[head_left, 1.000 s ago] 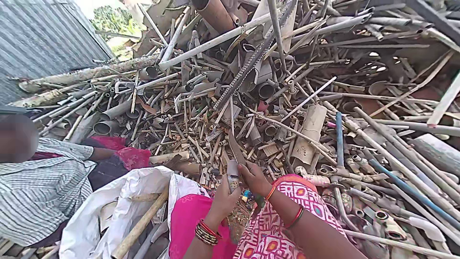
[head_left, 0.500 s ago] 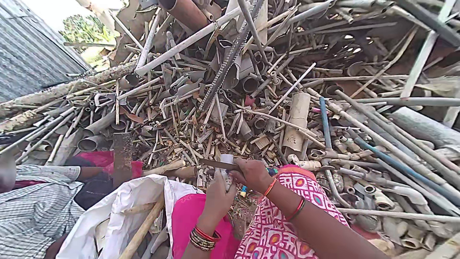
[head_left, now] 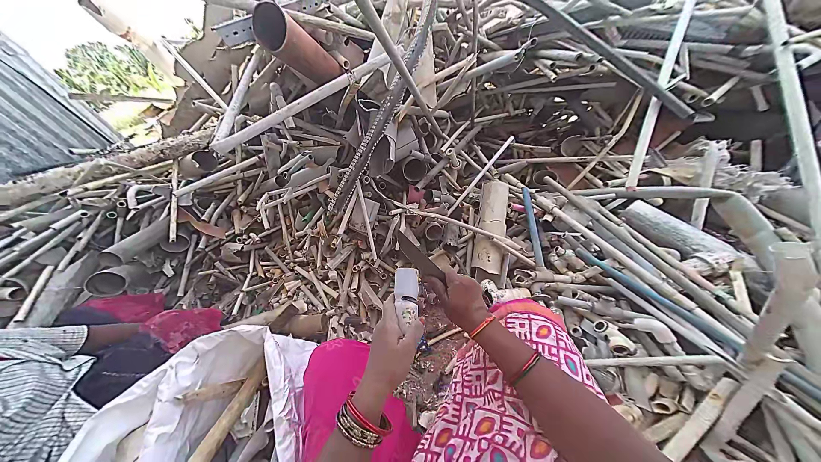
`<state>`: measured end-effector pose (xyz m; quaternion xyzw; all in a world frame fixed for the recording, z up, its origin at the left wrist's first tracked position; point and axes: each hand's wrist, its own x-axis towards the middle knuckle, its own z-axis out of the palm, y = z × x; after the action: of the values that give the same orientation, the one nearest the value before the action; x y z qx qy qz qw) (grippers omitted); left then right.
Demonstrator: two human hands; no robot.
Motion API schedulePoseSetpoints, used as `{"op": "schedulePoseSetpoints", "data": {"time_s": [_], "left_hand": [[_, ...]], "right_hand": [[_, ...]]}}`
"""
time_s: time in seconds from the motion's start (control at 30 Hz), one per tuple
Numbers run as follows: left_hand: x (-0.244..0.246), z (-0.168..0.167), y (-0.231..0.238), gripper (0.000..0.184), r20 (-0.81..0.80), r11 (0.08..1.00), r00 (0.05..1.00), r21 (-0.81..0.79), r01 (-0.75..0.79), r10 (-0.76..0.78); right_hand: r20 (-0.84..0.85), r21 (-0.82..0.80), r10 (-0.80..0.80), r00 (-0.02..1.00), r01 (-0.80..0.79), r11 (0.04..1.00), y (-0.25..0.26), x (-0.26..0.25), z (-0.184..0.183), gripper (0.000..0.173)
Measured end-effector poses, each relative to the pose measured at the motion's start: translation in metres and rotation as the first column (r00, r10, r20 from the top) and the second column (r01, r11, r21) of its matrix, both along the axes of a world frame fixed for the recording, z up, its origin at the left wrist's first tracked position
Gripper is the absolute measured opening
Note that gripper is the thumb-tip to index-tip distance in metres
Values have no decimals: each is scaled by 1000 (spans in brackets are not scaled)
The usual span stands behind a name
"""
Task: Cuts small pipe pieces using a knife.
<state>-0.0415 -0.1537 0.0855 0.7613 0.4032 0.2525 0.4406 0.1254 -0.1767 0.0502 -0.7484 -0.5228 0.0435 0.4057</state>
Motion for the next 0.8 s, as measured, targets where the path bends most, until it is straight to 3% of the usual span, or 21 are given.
{"op": "schedulePoseSetpoints", "data": {"time_s": [0.1, 0.2, 0.3, 0.4, 0.5, 0.6, 0.63, 0.7, 0.8], "left_hand": [[6, 8, -4, 67, -129, 993, 991, 118, 1, 15], [6, 9, -6, 62, -159, 972, 987, 234, 16, 22], [4, 14, -7, 59, -108, 969, 994, 247, 26, 1], [1, 15, -5, 54, 6, 942, 1000, 337, 16, -19], [0, 10, 6, 45, 243, 933, 967, 358, -16, -76], [1, 16, 21, 16, 532, 980, 832, 185, 69, -159], [2, 16, 26, 15, 592, 990, 794, 94, 103, -139], [8, 16, 31, 26, 665, 983, 746, -129, 128, -10], [22, 10, 34, 57, 667, 865, 726, -452, 217, 166]], "right_hand": [[-10, 266, 73, 997, -67, 962, -13, -14, -6, 53], [209, 408, 97, 973, -177, 896, -23, -10, -4, 53], [357, 342, 133, 925, -262, 902, -35, 1, 7, 60], [324, 293, 121, 938, -221, 930, -44, 1, 15, 63], [286, 301, 113, 952, -201, 932, -53, 6, 26, 65], [417, 324, 157, 895, -308, 894, -54, 20, 41, 65], [465, 330, 171, 869, -348, 877, -53, 23, 45, 65], [524, 334, 198, 828, -414, 847, -47, 23, 53, 68], [558, 296, 258, 789, -480, 826, -34, 14, 49, 73]]}}
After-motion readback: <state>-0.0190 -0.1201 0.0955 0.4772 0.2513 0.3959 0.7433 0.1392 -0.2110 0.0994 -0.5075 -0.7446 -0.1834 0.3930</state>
